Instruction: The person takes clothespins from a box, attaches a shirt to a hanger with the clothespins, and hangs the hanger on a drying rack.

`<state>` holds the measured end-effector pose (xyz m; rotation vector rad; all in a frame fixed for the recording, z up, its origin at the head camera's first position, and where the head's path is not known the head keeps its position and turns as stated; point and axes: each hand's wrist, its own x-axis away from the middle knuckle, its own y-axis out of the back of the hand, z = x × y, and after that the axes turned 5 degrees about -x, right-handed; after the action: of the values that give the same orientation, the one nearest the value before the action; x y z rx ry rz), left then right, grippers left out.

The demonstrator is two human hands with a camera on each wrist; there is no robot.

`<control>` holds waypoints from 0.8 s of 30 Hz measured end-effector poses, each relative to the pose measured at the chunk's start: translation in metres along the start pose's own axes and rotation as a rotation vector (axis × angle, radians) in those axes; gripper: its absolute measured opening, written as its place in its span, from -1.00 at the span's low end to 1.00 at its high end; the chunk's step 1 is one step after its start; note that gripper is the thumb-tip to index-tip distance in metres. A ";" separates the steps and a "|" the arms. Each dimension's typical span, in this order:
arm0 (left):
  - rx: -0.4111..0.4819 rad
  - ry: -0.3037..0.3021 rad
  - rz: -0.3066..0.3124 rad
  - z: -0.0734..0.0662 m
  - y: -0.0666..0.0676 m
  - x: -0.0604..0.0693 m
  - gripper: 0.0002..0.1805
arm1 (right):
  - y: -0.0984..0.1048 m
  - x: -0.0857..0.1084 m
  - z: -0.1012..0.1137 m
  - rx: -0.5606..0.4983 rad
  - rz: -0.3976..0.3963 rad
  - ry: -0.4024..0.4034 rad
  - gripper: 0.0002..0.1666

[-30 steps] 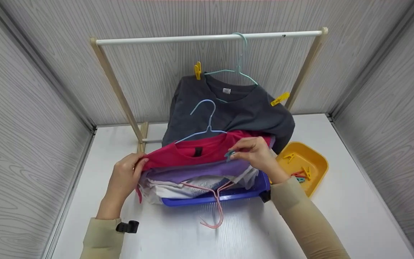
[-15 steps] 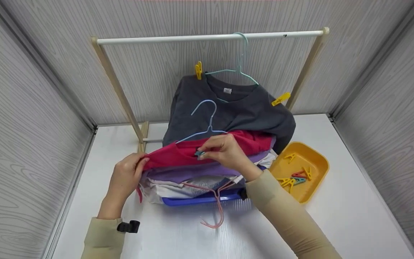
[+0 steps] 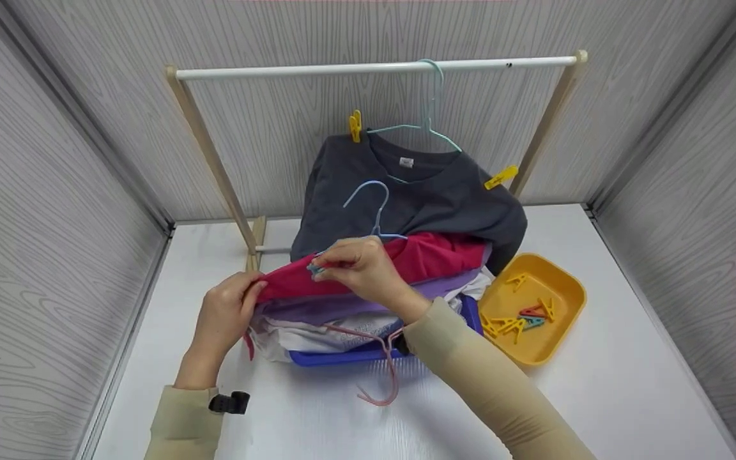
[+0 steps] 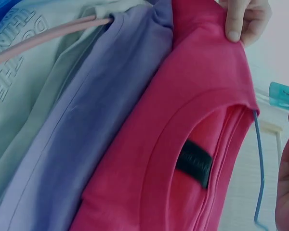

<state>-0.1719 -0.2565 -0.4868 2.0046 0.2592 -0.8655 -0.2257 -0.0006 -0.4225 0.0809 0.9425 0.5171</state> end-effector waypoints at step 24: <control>-0.029 -0.073 -0.030 -0.004 -0.004 0.001 -0.90 | -0.019 -0.005 -0.016 0.399 0.116 0.104 -0.87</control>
<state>-0.1719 -0.2514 -0.4888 1.9425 0.2596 -0.9460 -0.2334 -0.0224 -0.4341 0.4748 1.1381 0.4370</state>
